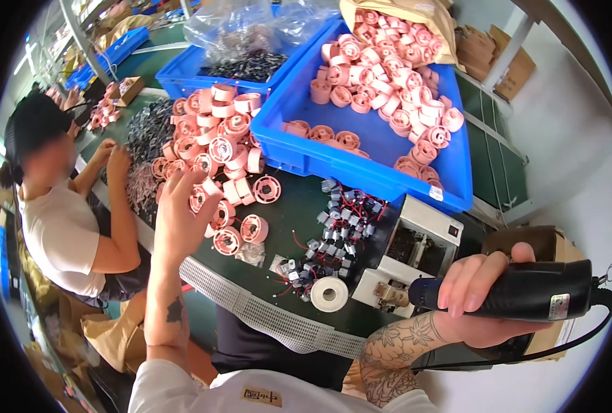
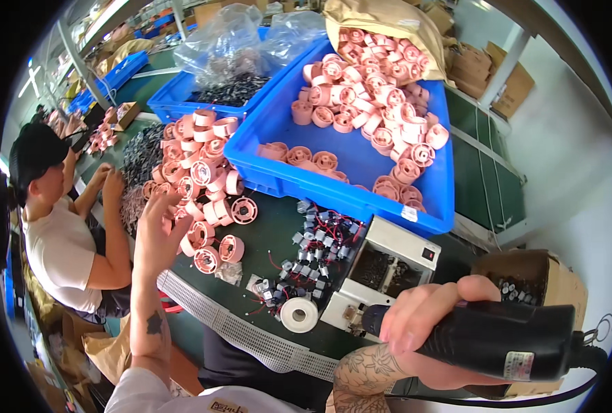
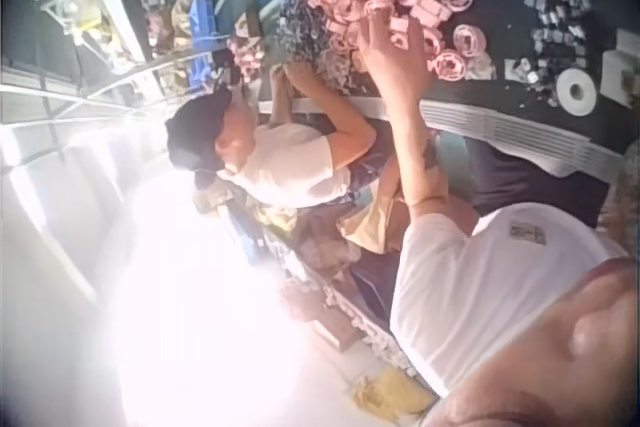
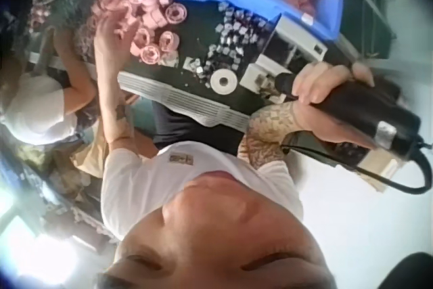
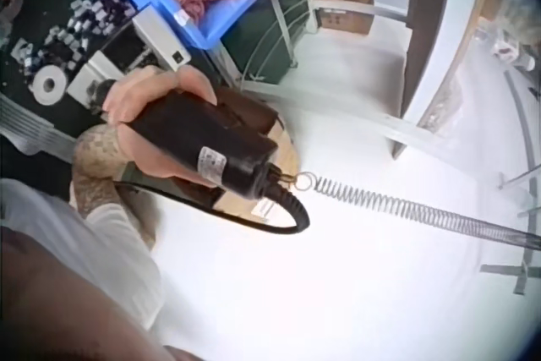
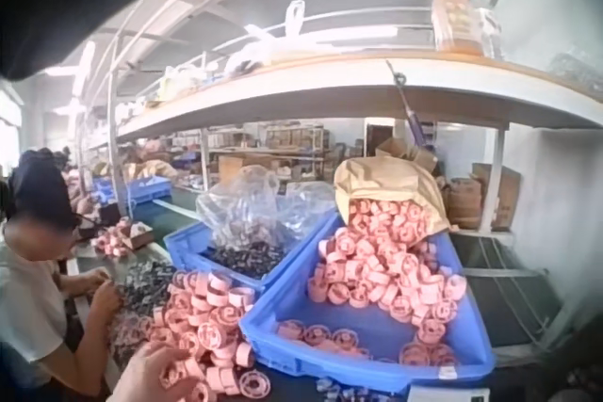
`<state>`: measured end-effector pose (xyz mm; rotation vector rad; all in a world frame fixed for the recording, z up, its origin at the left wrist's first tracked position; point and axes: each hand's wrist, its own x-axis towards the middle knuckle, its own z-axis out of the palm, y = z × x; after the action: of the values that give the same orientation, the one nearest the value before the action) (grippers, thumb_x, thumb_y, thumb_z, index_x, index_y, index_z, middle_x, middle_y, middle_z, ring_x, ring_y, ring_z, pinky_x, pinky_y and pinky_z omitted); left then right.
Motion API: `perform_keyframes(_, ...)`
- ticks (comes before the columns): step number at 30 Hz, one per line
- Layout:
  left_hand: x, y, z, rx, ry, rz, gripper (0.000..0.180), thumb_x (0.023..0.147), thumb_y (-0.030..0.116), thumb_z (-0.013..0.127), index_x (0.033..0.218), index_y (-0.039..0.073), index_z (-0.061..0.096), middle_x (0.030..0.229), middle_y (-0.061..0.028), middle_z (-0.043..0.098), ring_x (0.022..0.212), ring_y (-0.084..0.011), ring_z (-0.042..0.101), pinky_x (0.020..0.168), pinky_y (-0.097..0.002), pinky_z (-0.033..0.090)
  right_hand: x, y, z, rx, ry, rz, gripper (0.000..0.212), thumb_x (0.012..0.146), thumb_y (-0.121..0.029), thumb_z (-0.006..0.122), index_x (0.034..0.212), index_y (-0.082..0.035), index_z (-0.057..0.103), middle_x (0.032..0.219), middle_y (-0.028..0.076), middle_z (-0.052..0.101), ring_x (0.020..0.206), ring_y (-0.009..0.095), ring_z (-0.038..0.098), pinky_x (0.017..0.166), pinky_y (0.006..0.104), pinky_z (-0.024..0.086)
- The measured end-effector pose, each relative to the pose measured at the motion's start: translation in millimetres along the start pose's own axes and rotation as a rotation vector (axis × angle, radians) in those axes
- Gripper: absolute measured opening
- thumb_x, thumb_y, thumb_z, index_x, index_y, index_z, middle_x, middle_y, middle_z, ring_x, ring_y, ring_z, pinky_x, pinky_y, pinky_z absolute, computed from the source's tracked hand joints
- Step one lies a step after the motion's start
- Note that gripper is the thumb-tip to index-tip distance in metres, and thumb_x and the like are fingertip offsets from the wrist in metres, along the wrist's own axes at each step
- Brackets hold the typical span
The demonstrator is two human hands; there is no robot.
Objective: Assembling small electronic motors into pink plastic housings using an electric screwdriver.
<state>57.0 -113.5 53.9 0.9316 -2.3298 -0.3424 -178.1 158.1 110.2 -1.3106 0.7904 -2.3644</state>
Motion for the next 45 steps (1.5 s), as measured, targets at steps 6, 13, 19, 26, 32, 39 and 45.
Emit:
perform_keyframes(6, 154, 50, 74, -0.018, -0.277, 0.556, 0.041, 0.078, 0.012, 0.069, 0.117, 0.001, 0.06, 0.106, -0.0165, 0.064, 0.097, -0.0319, 0.062, 0.088, -0.0402, 0.048, 2, 1, 1, -0.015, -0.052, -0.01, 0.088, 0.087, -0.073, 0.041, 0.132, 0.003, 0.039, 0.06, 0.007, 0.05, 0.042, 0.017, 0.044, 0.036, 0.0298, 0.041)
perform_keyframes(13, 210, 104, 120, 0.741, -1.121, 0.381, 0.035, 0.072, 0.005, 0.062, 0.106, 0.002, 0.071, 0.104, -0.0167, 0.069, 0.096, -0.0317, 0.067, 0.079, -0.0427, 0.053, -1, 2, 4, -0.059, -0.007, -0.075, 0.09, 0.088, -0.072, 0.04, 0.136, 0.005, 0.036, 0.063, 0.008, 0.049, 0.043, 0.017, 0.043, 0.037, 0.029, 0.039)
perform_keyframes(19, 213, 69, 143, 0.641, -0.917, 0.506, 0.029, 0.071, 0.009, 0.064, 0.097, 0.005, 0.074, 0.102, -0.0172, 0.07, 0.093, -0.0326, 0.068, 0.079, -0.0439, 0.053, -5, -4, 15, -0.054, 0.003, -0.096, 0.088, 0.09, -0.068, 0.043, 0.137, 0.006, 0.038, 0.064, 0.006, 0.045, 0.044, 0.014, 0.041, 0.038, 0.0282, 0.037)
perform_keyframes(26, 136, 94, 65, -0.386, -0.149, 0.675, 0.032, 0.08, 0.027, 0.062, 0.099, 0.001, 0.068, 0.082, -0.0133, 0.069, 0.076, -0.0285, 0.068, 0.071, -0.0367, 0.053, -11, -9, 23, -0.033, -0.017, -0.083, 0.09, 0.088, -0.068, 0.047, 0.139, 0.005, 0.036, 0.066, 0.006, 0.045, 0.047, 0.015, 0.042, 0.041, 0.0289, 0.037)
perform_keyframes(32, -46, 89, 57, -1.006, -0.572, 0.108, 0.046, 0.07, 0.015, 0.084, 0.102, 0.003, 0.055, 0.096, -0.0112, 0.06, 0.089, -0.0243, 0.06, 0.078, -0.0344, 0.048, -7, -7, 15, 0.061, -0.159, -0.011, 0.096, 0.086, -0.072, 0.045, 0.144, 0.004, 0.029, 0.075, 0.005, 0.05, 0.055, 0.015, 0.047, 0.05, 0.0287, 0.043)
perform_keyframes(39, -126, 89, 101, -0.717, -0.248, 0.333, 0.048, 0.066, 0.01, 0.085, 0.101, 0.006, 0.053, 0.116, -0.0142, 0.057, 0.105, -0.0299, 0.06, 0.082, -0.0376, 0.053, -8, -18, 19, -0.113, -0.225, 0.038, 0.107, 0.082, -0.079, 0.041, 0.147, 0.004, 0.021, 0.079, 0.004, 0.053, 0.057, 0.014, 0.049, 0.051, 0.029, 0.044)
perform_keyframes(45, -118, 92, 96, -0.614, -0.319, 0.419, 0.046, 0.069, 0.001, 0.077, 0.11, 0.005, 0.055, 0.127, -0.0164, 0.056, 0.116, -0.035, 0.055, 0.093, -0.0406, 0.048, -12, -22, 18, -0.101, -0.199, 0.053, 0.108, 0.082, -0.08, 0.039, 0.146, 0.004, 0.021, 0.079, 0.005, 0.053, 0.058, 0.014, 0.049, 0.052, 0.0295, 0.045)
